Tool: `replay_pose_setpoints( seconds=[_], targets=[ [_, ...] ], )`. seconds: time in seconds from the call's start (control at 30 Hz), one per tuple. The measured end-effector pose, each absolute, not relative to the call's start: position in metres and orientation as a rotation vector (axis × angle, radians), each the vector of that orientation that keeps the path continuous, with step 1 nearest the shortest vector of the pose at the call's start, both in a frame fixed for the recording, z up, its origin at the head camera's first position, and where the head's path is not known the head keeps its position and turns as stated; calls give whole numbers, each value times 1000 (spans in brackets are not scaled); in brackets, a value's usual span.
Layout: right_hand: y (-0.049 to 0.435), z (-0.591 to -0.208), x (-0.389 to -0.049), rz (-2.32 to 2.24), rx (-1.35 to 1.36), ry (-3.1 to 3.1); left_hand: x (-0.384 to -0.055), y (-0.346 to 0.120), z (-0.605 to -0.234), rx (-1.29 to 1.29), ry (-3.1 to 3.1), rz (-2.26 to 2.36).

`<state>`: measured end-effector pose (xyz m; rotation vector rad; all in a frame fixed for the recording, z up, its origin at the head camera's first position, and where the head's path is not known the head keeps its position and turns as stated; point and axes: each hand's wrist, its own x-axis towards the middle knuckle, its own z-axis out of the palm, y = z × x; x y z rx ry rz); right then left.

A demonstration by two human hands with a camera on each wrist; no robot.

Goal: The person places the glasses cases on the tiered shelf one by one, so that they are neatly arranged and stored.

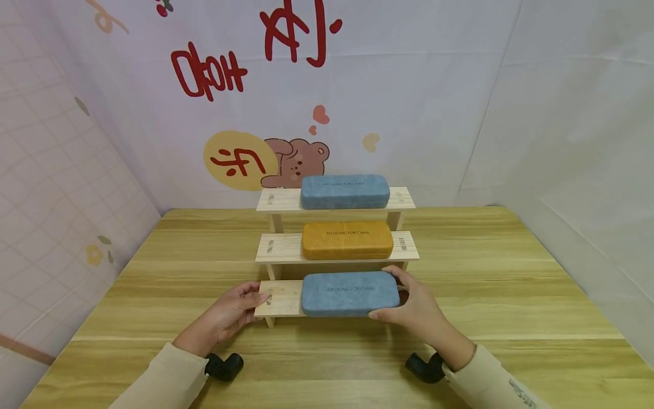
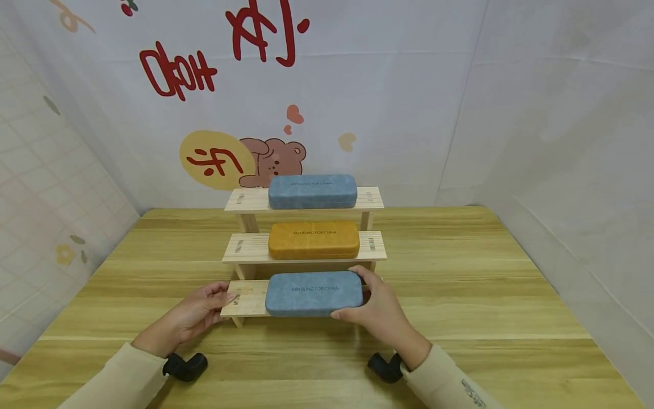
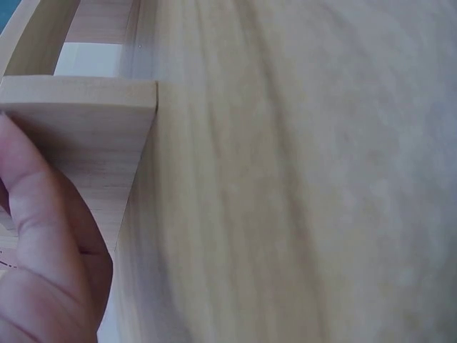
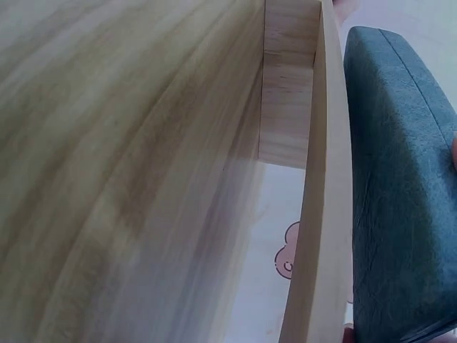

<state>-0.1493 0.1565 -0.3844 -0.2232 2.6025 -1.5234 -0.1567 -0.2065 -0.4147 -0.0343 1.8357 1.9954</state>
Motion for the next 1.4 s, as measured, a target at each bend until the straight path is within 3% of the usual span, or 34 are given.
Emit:
replay_pose_setpoints(
  seconds=[1.4],
  targets=[
    [148, -386, -157, -1264, -394, 2753, -157, -206, -415, -54, 1852, 1988]
  ],
)
